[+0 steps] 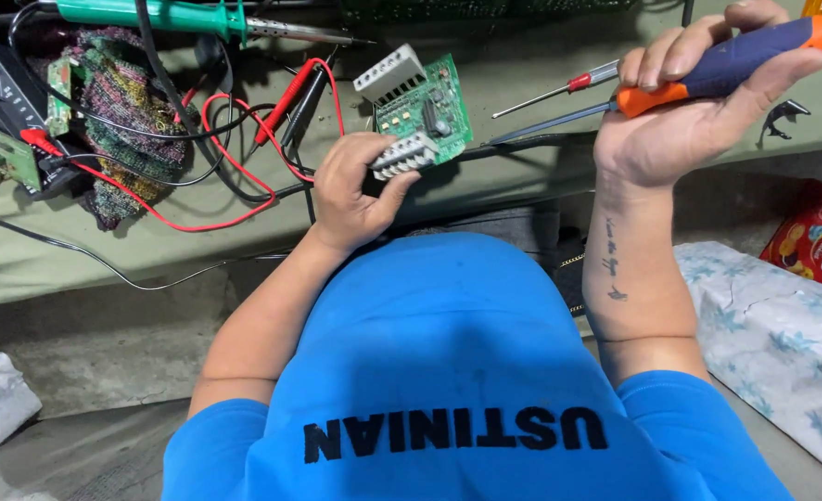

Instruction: A person uses screwdrivers to adjust or tighten components on a small circuit board belonging to an electronic device.

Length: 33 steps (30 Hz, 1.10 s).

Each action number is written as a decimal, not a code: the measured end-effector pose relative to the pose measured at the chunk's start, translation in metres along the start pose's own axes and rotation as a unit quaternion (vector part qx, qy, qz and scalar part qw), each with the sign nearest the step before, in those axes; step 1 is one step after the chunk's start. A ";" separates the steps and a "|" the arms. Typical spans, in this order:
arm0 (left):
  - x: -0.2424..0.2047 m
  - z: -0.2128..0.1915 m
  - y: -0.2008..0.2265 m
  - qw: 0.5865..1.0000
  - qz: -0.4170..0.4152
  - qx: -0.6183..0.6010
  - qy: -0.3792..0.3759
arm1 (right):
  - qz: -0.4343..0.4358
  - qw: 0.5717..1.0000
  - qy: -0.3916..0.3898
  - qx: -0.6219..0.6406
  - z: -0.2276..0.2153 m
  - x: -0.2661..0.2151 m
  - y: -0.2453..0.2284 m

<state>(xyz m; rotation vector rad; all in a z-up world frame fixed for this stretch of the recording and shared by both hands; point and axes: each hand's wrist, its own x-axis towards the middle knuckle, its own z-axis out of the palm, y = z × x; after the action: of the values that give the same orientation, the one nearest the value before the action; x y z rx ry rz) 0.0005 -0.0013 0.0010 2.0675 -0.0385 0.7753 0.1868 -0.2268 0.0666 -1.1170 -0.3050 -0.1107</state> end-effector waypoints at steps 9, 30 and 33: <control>0.007 -0.001 0.007 0.997 0.029 0.072 -0.014 | 0.043 0.999 0.007 -0.004 0.005 -0.002 -0.013; 0.010 0.018 0.008 0.981 0.046 0.170 -0.076 | -0.016 0.994 -0.103 0.014 0.040 -0.003 -0.051; 0.012 0.015 -0.002 0.976 0.047 0.200 -0.072 | -0.051 0.980 -0.194 -0.011 0.061 -0.001 -0.059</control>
<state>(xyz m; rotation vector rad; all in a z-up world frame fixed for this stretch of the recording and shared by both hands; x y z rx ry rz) 0.0187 -0.0087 0.0001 2.5190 -0.0644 0.7336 0.1609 -0.1979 0.1418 -1.1422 -0.7111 0.0142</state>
